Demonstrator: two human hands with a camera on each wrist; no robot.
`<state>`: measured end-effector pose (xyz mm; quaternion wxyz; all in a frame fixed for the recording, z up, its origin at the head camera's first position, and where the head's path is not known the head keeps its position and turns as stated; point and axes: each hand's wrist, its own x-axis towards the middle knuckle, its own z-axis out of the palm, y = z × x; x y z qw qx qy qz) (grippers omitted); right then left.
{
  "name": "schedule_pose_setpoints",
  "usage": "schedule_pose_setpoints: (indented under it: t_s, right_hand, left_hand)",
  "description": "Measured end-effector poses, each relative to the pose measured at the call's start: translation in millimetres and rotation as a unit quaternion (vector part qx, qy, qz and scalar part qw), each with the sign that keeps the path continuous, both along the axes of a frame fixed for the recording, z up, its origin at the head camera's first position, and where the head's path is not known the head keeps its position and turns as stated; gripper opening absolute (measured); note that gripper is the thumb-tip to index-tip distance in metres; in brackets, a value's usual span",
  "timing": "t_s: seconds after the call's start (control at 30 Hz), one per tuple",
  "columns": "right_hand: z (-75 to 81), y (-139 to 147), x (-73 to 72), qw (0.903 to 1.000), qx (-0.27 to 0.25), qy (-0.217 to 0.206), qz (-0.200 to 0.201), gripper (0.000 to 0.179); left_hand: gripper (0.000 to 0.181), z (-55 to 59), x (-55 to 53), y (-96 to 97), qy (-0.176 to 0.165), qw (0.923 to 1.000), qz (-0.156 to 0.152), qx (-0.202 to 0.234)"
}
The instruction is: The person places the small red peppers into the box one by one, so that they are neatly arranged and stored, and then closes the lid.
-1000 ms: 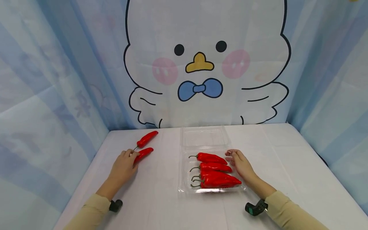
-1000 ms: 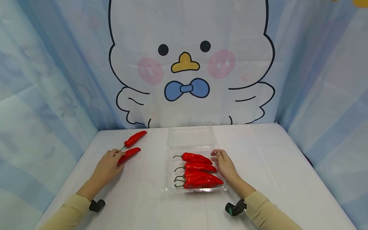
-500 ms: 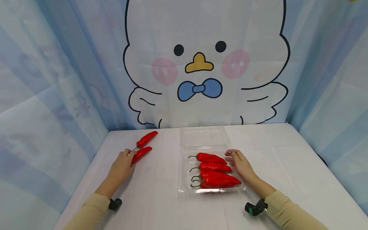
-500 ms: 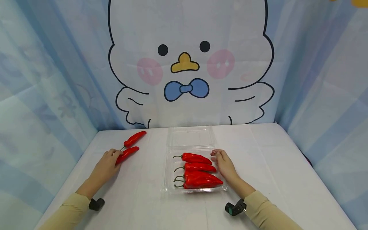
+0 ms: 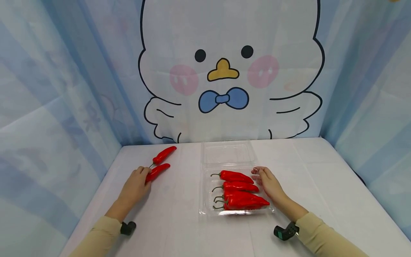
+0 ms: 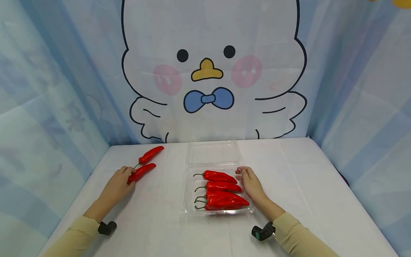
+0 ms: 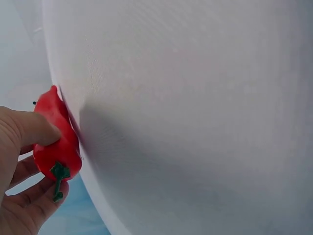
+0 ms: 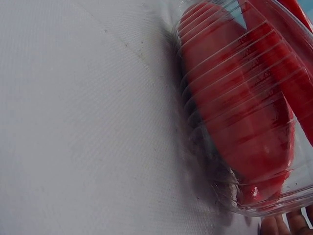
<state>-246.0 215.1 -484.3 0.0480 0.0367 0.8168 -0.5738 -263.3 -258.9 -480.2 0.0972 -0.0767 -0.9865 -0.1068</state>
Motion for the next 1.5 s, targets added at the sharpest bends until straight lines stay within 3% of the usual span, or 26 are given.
schedule_pose_setpoints:
  t_s: [0.33, 0.57, 1.2, 1.5]
  right_hand:
    - [-0.2, 0.1, 0.0, 1.0, -0.001, 0.001, 0.001, 0.041]
    - [0.6, -0.7, 0.5, 1.0, 0.001, -0.001, 0.002, 0.041]
    - [-0.1, -0.6, -0.9, 1.0, 0.006, 0.002, -0.002, 0.041]
    - [-1.9, 0.7, -2.8, 0.9999, 0.0, 0.014, 0.003, 0.041]
  left_hand:
    - [0.043, 0.0, 2.9, 0.9, 0.01, 0.9982, 0.001, 0.059]
    - [0.043, -2.9, 7.1, 4.0, -0.008, 0.9933, 0.023, 0.113]
    - [0.041, -0.5, 16.0, 18.1, -0.016, 0.9922, 0.021, 0.122]
    - [0.037, 4.2, 22.4, 25.9, -0.001, 0.9917, -0.003, 0.129]
